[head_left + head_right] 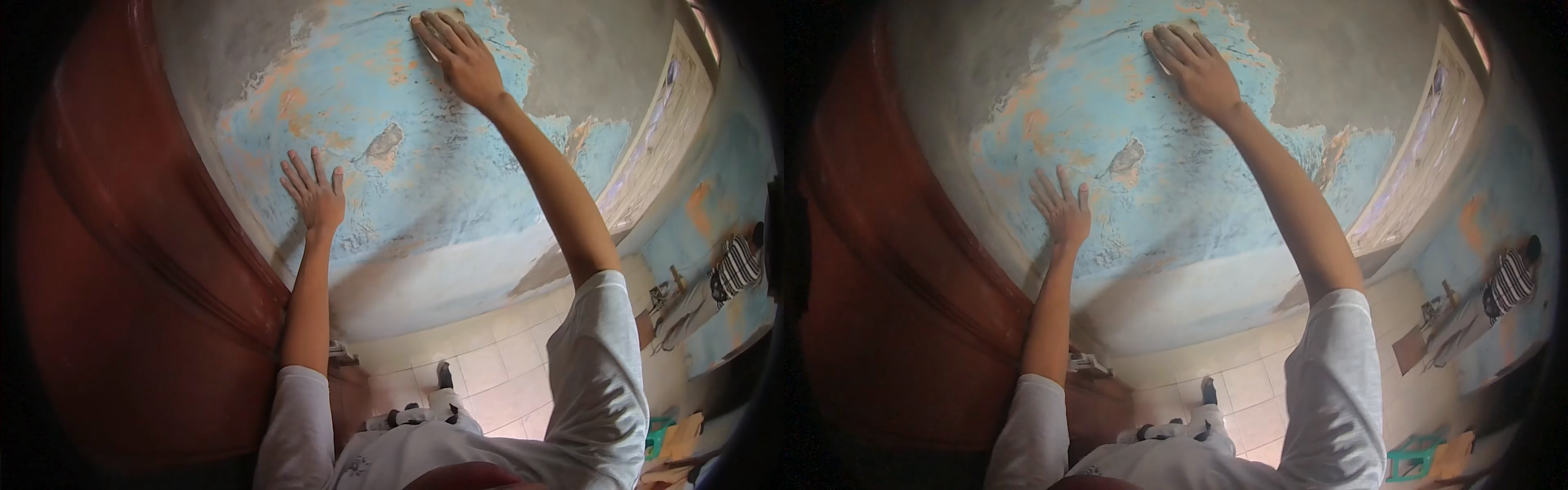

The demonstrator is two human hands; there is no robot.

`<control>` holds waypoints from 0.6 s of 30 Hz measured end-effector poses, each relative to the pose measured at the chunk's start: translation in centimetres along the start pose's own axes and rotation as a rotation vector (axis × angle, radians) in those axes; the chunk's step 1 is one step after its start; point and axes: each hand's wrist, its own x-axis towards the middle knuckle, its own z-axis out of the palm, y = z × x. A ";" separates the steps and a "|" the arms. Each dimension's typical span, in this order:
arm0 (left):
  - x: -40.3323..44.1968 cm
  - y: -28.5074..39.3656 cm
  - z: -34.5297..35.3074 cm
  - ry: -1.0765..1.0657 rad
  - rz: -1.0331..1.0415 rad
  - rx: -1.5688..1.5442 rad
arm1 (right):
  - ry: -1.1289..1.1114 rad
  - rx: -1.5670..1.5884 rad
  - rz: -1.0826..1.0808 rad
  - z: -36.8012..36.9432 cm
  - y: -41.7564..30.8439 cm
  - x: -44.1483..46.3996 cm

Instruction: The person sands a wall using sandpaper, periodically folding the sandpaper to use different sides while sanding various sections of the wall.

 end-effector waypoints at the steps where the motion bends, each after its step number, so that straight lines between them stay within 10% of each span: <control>1: -0.1 0.0 0.0 -0.005 0.012 0.003 | -0.038 0.016 -0.056 -0.9 0.5 -0.1; 4: 0.1 0.1 -0.2 0.058 0.042 0.017 | 0.119 0.020 0.312 -1.1 2.4 0.3; 13: 1.0 1.3 -2.5 0.014 0.006 0.053 | -0.128 -0.026 0.030 -1.4 2.3 -0.5; 18: 7.8 4.2 -6.4 0.239 0.112 -0.114 | 0.052 -0.079 0.359 2.0 1.3 -1.0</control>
